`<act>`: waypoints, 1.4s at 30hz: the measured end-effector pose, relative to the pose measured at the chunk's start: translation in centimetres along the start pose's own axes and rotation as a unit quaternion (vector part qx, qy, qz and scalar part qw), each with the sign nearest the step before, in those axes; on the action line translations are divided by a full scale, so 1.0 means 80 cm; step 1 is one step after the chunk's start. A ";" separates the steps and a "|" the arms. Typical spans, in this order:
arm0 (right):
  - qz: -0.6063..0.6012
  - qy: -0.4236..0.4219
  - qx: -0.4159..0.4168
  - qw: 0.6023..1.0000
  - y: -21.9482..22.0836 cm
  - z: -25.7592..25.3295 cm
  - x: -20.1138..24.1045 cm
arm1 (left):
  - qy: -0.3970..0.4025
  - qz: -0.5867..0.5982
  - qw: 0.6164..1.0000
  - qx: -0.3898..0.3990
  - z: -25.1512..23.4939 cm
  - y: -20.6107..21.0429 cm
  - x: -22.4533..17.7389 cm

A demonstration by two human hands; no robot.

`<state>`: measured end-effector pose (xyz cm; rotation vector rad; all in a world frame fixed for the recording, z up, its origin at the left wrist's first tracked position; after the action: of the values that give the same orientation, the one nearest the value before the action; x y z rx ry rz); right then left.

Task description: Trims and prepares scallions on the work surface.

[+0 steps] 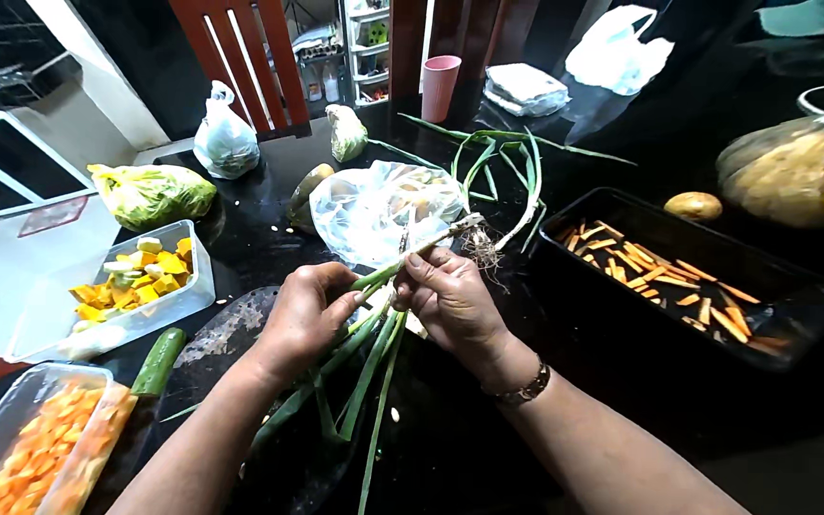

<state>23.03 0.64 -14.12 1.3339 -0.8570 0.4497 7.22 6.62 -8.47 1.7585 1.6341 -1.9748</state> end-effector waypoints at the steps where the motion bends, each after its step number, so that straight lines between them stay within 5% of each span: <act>1: 0.014 0.001 -0.010 1.000 0.001 0.001 -0.003 | -0.002 -0.015 1.000 -0.011 0.000 0.004 0.000; 7: 0.061 -0.021 -0.061 0.996 0.004 0.008 -0.008 | 0.034 -0.061 0.997 -0.037 0.002 0.018 -0.007; 17: 0.077 -0.024 -0.008 0.997 0.008 0.009 0.000 | 0.007 0.094 0.996 0.002 -0.001 0.008 -0.001; 29: -0.129 0.058 -0.024 0.990 -0.021 -0.014 0.045 | 0.093 0.007 0.995 -0.029 0.002 -0.064 0.038; 36: -0.027 -0.061 -0.144 0.987 -0.065 -0.031 0.084 | 0.065 0.029 0.993 -0.092 0.027 -0.099 0.059; 42: 0.077 -0.068 -0.104 0.989 -0.043 -0.023 0.057 | 0.078 0.009 0.991 -0.110 0.035 -0.067 0.028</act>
<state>28.89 0.88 -12.91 1.1201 -1.0964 0.3812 1.14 8.36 -7.23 1.8737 1.7958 -1.6125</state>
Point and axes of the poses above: each hand's wrist, its own z-axis away from the middle knuckle, its own y-axis out of the palm, x = y × z, the point moved 5 cm from there along -z, towards the middle knuckle, and after that the axes turned 5 degrees about y, right-handed, at the moved point
